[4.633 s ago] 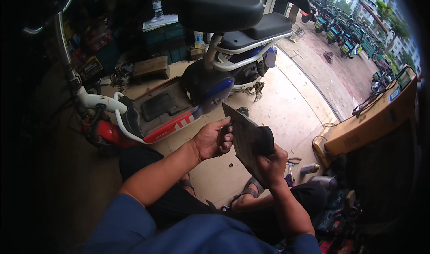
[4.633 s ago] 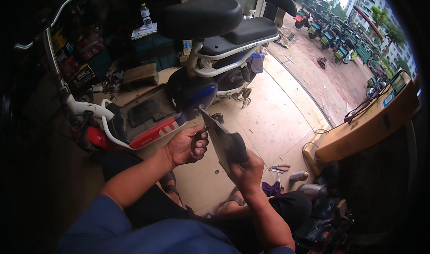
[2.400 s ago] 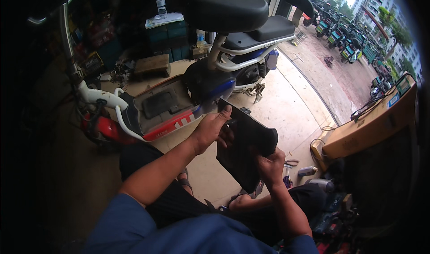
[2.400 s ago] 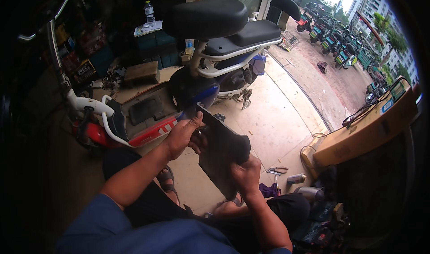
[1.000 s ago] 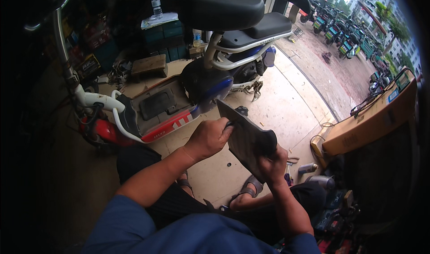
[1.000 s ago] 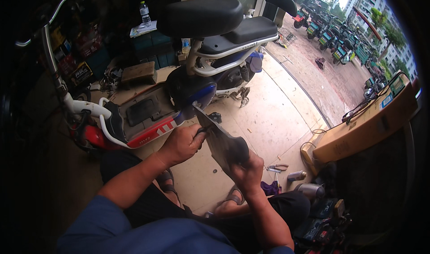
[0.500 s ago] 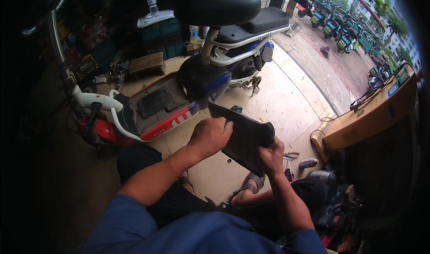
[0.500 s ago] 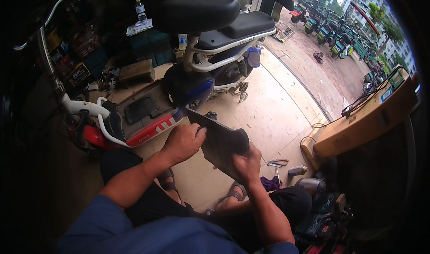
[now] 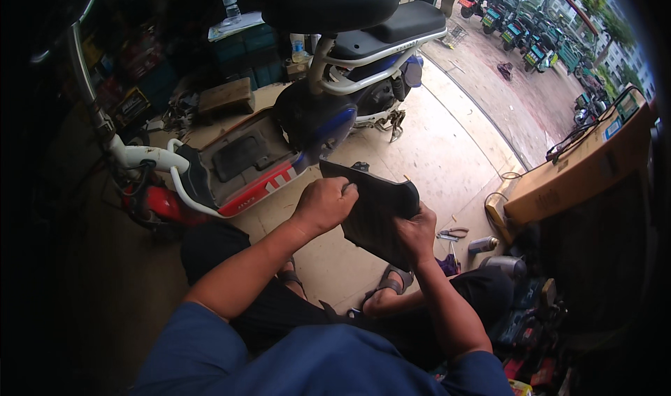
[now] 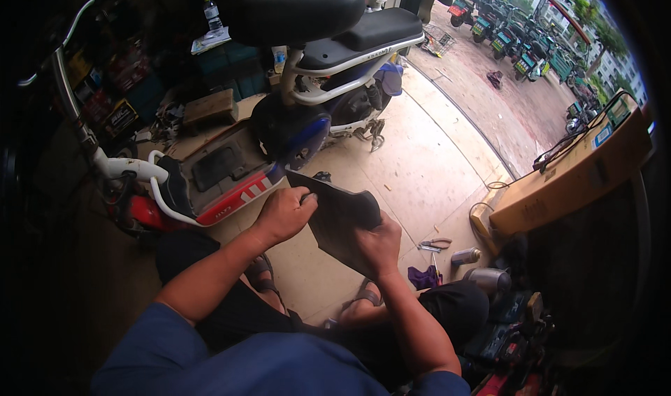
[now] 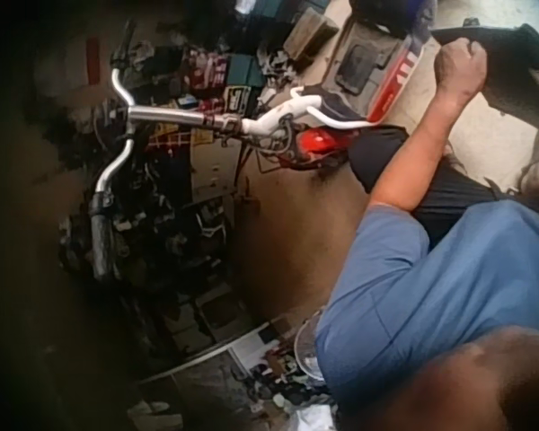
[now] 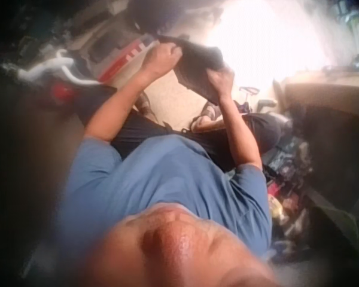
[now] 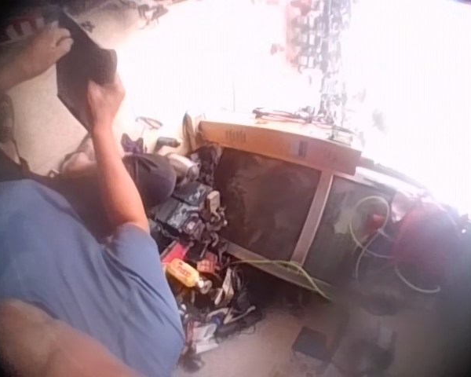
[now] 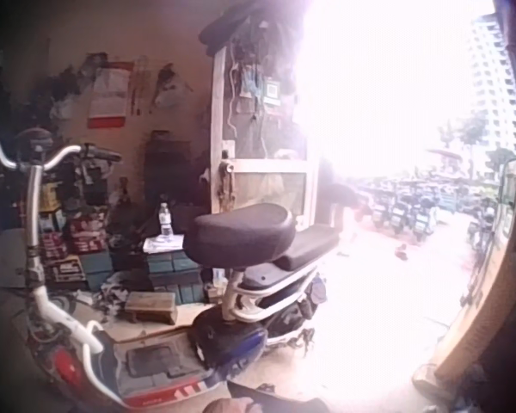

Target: The person cleans a plastic moped component using a spray can and a cloth, then uses a screwdriver to secure a small metal bracket to the component.

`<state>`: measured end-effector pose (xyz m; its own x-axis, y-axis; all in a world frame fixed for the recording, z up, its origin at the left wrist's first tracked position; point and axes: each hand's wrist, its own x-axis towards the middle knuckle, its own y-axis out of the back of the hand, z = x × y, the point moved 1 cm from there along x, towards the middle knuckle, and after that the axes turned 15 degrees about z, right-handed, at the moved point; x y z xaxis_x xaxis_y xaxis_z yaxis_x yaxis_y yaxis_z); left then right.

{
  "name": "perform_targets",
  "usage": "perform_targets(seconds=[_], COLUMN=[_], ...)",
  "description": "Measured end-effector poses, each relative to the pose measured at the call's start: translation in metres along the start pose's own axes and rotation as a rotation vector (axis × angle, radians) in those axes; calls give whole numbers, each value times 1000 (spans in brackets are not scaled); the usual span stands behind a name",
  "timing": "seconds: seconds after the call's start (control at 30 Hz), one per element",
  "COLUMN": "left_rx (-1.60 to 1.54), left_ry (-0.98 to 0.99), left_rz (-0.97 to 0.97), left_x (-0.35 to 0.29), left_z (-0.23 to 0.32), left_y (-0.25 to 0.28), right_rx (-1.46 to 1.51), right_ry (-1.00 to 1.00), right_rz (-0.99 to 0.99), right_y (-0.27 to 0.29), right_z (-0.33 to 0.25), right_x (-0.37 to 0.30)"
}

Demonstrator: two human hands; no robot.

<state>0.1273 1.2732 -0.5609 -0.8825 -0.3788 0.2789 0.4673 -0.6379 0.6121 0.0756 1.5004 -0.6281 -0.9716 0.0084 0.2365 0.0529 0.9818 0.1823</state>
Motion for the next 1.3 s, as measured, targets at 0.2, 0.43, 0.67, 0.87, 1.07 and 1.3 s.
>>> perform_targets(seconds=[0.2,0.43,0.67,0.87,1.07,1.3], left_rx=[27,58,137,80,-287,-79], left_ry=[0,0,99,-54,362,227], left_rz=[29,-10,-135,131,-175,2], left_x=[-1,-20,-36,-4,2,-40], left_z=[-35,-64,-39,-35,-43,-53], left_y=[-44,-73,-48,33,44,-18], right_rx=[17,86,138,357,354,-128], right_ry=[-201,-328,-496,-579,-560,-301], right_rz=[14,-56,-155,-257,-247,-94], right_y=[-20,-20,-1,-3,-10,-10], right_z=[14,55,94,61,44,82], right_x=[-5,-14,-8,5,8,-5])
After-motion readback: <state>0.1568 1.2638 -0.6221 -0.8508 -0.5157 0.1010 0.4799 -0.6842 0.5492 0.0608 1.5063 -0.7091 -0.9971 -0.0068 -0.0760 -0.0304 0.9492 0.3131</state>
